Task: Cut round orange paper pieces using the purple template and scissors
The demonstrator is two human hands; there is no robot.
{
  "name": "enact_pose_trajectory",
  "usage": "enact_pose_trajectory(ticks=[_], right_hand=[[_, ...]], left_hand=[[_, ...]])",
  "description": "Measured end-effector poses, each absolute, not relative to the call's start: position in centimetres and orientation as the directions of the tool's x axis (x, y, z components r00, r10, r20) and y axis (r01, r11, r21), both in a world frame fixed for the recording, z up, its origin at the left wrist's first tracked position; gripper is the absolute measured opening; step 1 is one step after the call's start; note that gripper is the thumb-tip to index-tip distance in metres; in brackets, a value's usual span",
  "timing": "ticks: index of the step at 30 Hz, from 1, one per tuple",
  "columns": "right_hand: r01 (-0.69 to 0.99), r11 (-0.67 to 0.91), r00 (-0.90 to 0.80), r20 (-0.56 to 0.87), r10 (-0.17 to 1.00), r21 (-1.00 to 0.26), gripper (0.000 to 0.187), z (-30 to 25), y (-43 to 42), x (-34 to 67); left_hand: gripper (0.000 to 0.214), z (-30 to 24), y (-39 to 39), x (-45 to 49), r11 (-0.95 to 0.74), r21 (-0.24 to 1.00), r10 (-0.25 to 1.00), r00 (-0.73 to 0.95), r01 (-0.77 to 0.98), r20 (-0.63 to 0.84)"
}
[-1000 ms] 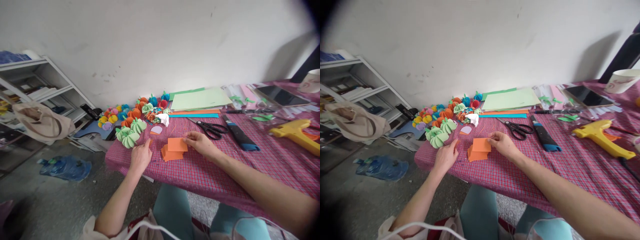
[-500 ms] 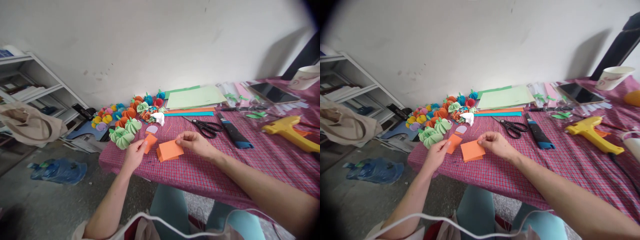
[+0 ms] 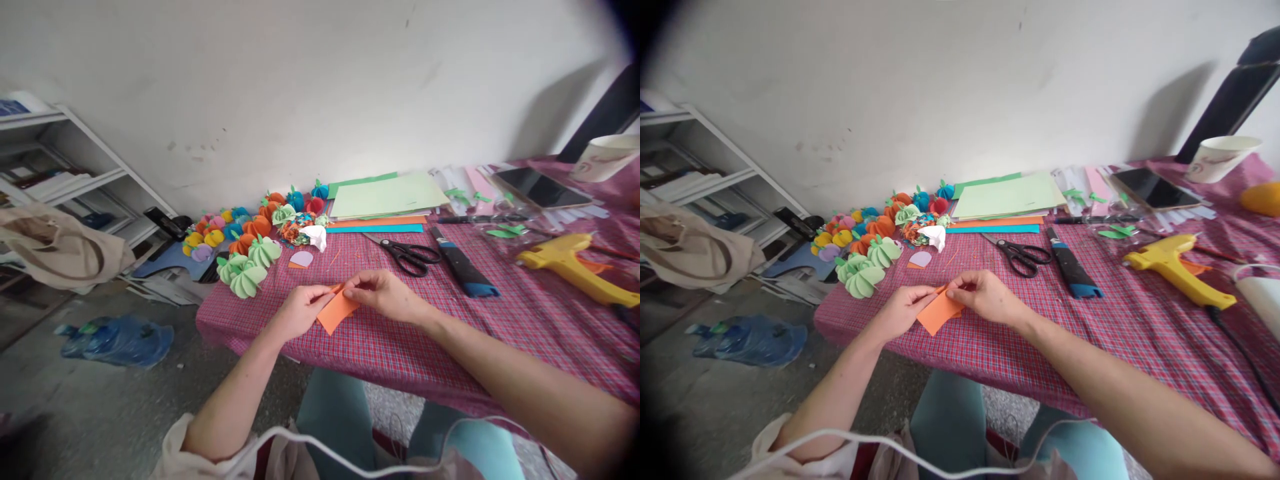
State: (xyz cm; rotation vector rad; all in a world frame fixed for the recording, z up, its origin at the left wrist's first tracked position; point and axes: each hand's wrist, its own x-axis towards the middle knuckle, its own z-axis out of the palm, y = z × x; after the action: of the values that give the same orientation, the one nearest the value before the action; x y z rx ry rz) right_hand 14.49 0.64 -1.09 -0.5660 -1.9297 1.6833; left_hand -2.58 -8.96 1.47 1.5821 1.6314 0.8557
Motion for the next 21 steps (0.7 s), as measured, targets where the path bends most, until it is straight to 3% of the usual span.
enact_pose_trajectory(ticks=[5, 9, 12, 21], right_hand=[[-0.001, 0.196, -0.704, 0.14, 0.697, -0.981, 0.02, -1.4, 0.7, 14.3], [0.072, 0.279, -0.648, 0.167, 0.743, -0.958, 0.018, -1.6, 0.9, 14.3], [0.105, 0.339, -0.617, 0.206, 0.76, -0.935, 0.016, -1.8, 1.1, 14.4], [0.033, 0.347, -0.645, 0.246, 0.724, -0.937, 0.012, -1.1, 0.8, 14.5]], left_hand=[[0.018, 1.2, -9.1, -2.5, -0.063, 0.876, 0.975, -0.157, 0.479, 0.156], [0.022, 1.5, -9.3, -2.6, -0.038, 0.81, 0.983, -0.123, 0.585, 0.135], [0.029, 1.8, -9.2, -2.5, -0.04, 0.826, 0.983, -0.125, 0.562, 0.133], [0.024, 1.6, -8.2, -1.1, -0.039, 0.723, 0.973, -0.138, 0.69, 0.184]])
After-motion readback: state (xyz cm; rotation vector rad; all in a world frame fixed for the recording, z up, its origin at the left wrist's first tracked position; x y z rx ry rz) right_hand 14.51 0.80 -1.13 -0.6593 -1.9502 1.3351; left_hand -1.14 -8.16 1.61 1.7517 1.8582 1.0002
